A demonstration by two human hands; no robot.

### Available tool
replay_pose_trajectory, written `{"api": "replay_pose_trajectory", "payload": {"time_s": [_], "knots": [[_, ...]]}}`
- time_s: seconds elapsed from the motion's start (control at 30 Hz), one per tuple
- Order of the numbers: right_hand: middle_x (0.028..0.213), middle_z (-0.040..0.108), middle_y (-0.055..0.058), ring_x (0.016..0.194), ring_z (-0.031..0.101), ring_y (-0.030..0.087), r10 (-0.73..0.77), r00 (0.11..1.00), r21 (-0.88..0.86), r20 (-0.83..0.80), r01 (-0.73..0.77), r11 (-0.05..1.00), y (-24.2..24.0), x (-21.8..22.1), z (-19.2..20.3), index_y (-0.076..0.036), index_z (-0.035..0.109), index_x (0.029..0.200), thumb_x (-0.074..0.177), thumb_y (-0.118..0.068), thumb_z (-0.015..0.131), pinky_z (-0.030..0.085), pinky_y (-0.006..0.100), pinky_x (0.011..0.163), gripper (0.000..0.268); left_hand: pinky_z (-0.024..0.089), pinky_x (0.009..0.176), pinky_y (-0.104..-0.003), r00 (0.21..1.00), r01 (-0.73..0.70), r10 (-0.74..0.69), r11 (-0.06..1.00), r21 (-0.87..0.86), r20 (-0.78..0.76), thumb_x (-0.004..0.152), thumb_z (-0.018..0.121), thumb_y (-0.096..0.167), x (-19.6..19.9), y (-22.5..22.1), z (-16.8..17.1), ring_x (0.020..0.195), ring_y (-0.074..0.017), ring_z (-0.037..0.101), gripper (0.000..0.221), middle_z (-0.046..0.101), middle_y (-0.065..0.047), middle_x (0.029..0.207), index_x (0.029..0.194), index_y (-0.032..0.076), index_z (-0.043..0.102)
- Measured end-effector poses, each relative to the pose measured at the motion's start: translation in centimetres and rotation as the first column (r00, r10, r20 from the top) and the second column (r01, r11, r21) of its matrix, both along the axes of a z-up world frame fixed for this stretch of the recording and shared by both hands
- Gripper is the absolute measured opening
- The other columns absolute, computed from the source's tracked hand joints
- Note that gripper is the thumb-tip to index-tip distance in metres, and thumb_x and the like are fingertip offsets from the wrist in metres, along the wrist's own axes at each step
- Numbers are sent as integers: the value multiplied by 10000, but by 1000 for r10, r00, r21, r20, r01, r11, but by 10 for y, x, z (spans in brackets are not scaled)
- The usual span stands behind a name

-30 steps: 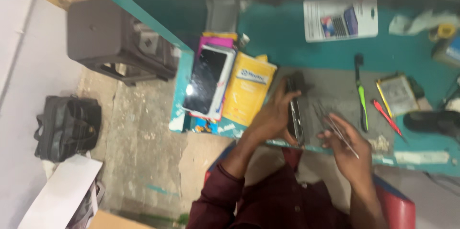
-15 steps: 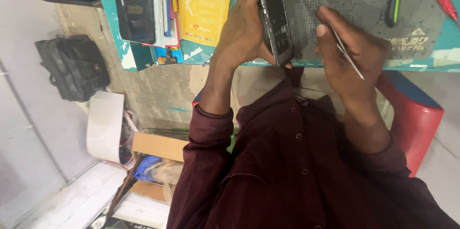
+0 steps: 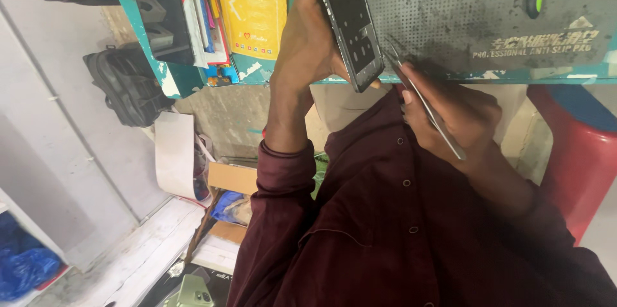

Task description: The person applies adhesive from a bottle along the edges of a phone frame, then uses a metal tool to spread and smooth the adhesive. The person repeats this process multiple times on different sections of the frame.

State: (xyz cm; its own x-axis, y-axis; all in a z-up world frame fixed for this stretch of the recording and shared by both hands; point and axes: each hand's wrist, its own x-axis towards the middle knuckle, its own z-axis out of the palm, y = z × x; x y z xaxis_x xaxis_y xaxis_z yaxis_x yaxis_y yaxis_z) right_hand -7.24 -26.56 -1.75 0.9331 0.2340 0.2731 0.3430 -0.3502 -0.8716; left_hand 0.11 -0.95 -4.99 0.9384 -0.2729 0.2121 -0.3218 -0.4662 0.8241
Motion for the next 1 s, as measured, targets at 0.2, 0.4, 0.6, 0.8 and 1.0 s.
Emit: {"api": "replay_pose_trajectory", "payload": {"time_s": [0.2, 0.4, 0.6, 0.8, 1.0], "knots": [[1134, 753, 189, 964, 771, 269, 8, 998, 10, 58, -8, 1000, 0, -1, -8, 27, 699, 1284, 985, 13, 749, 612, 316, 804, 303, 450, 1178, -339, 996, -20, 15, 999, -48, -92, 403, 1149, 347, -1, 0, -2, 1375, -281, 488, 1394, 376, -96, 1509, 1507, 133, 326], [1160, 750, 192, 986, 772, 270, 16, 999, 13, 49, -17, 1000, 0, 0, -9, 25, 693, 1284, 986, 24, 751, 619, 318, 812, 304, 473, 1135, -345, 998, 52, -52, 998, 26, 30, 429, 1156, 433, 0, 1, 2, 1316, -277, 509, 1504, 381, -100, 1461, 1549, 165, 189], [1035, 744, 141, 813, 738, 205, 32, 996, -12, 79, -31, 999, 9, 10, -1, 12, 656, 1369, 1063, -2, 753, 587, 294, 710, 322, 470, 1114, -350, 992, 74, -80, 995, 65, 94, 464, 1126, 473, 1, 2, -1, 1286, -284, 521, 1492, 382, -123, 1455, 1546, 147, 152], [764, 678, 82, 616, 638, 146, 58, 998, -63, 27, -56, 996, 28, 41, -5, 30, 656, 1399, 1091, -11, 736, 498, 319, 583, 321, 465, 1115, -366, 997, 40, -46, 994, 105, 56, 472, 1183, 470, -2, 3, 2, 1283, -311, 522, 1496, 400, -144, 1430, 1523, 116, 178], [870, 704, 104, 701, 671, 152, 52, 993, -1, 108, -52, 999, 29, 51, 15, -10, 638, 1407, 1128, -32, 646, 529, 286, 655, 280, 448, 1126, -380, 999, 27, -28, 999, 38, 40, 469, 1170, 441, 2, 1, 4, 1328, -324, 489, 1434, 353, -162, 1483, 1511, 142, 232]]}}
